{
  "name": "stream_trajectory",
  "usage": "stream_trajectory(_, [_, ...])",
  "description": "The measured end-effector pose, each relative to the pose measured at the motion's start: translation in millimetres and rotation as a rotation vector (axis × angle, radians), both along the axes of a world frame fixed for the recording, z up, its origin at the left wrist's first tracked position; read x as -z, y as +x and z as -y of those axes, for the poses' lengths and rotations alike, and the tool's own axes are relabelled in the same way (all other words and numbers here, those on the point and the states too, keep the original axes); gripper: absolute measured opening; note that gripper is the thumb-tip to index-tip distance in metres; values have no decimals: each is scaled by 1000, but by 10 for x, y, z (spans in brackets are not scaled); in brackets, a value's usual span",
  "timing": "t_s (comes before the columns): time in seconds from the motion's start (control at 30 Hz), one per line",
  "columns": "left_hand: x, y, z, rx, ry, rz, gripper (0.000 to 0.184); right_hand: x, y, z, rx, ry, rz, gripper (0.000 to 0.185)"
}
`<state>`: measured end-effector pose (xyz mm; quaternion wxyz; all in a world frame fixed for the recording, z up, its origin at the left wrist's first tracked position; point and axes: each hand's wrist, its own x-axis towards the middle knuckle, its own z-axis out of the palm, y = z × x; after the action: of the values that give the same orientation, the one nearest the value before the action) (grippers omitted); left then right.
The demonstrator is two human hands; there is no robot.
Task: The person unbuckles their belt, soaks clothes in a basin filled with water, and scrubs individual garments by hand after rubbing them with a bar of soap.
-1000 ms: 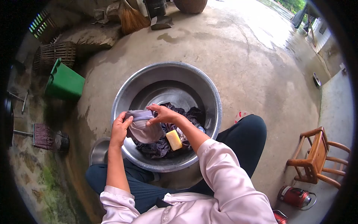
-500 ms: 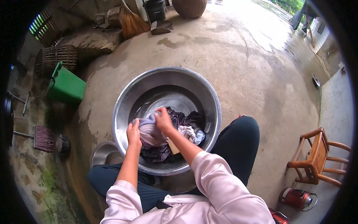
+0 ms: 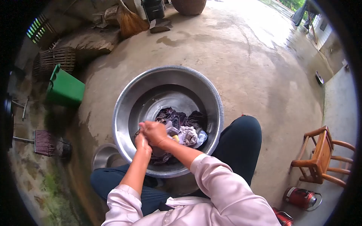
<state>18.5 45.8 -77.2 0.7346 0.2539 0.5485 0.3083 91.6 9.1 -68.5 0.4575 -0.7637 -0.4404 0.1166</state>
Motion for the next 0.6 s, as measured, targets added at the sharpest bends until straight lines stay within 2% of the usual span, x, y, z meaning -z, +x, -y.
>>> stream_trajectory(0.07, [593, -275, -322, 196, 68, 459, 40, -185, -367, 46, -84, 109, 98, 32])
stream_trajectory(0.1, [834, -370, -400, 272, 103, 587, 39, -230, -466, 67, -165, 152, 187, 31])
stream_trajectory(0.13, [923, -411, -398, 300, 139, 605, 38, -223, -419, 54, -125, 166, 136, 31])
stream_trajectory(0.17, [1030, -415, -377, 286, 158, 493, 37, -205, -345, 42, -83, 177, 78, 31])
stream_trajectory(0.23, [393, -103, -181, 111, -161, 501, 37, -222, -63, 28, 18, 118, -119, 33])
stream_trajectory(0.3, [52, 84, 86, 93, -12, 132, 34, -106, 241, -7, 98, -74, -18, 35])
stream_trajectory(0.33, [37, 72, 61, 103, -39, 77, 34, -100, 186, -12, 90, -18, -5, 36])
stream_trajectory(0.37, [192, 2, -14, 204, -3, 349, 31, -96, 101, -10, 84, 34, 11, 37])
stream_trajectory(0.43, [875, -305, -268, 396, 71, 893, 29, -265, -173, 32, -12, 172, -19, 36])
stream_trajectory(0.5, [974, -345, -342, 428, 74, 1018, 30, -423, -502, 106, -144, 212, 181, 34])
stream_trajectory(0.6, [435, -232, -153, 234, -48, 571, 31, -393, -362, 60, -59, 252, 137, 34])
